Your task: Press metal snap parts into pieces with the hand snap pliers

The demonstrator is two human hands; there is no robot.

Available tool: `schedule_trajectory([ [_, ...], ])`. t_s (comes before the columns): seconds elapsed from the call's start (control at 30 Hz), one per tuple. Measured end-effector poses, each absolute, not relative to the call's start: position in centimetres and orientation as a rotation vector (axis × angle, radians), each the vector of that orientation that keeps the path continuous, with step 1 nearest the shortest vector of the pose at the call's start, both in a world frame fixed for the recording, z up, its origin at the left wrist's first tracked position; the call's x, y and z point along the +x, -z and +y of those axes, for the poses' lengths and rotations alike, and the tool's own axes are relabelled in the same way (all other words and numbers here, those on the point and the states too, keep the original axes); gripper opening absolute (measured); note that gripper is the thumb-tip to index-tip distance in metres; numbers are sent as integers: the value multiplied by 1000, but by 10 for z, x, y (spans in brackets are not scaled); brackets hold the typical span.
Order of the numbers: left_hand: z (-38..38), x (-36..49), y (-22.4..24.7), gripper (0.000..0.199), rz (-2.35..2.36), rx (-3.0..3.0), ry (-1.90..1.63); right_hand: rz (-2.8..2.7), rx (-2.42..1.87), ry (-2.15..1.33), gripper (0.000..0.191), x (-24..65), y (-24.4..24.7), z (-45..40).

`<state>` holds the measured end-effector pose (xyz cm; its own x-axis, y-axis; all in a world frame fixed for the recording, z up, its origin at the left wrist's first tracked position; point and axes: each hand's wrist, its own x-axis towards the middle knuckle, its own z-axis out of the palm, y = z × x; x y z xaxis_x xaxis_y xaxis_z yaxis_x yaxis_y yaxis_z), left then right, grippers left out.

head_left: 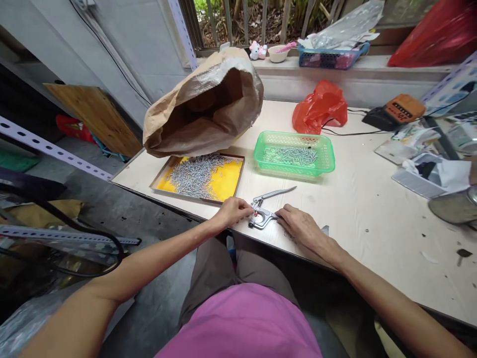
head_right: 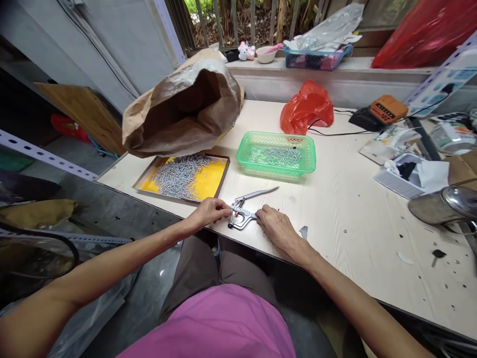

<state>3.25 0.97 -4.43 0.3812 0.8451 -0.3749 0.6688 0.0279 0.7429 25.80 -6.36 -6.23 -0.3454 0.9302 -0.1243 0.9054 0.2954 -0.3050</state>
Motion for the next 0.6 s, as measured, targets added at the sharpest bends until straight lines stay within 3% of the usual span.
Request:
schedule_trajectory([
  [0.6,13,45,55,27,1355,1470,-113,-2490,-1844,-494,24,256,62,-59],
])
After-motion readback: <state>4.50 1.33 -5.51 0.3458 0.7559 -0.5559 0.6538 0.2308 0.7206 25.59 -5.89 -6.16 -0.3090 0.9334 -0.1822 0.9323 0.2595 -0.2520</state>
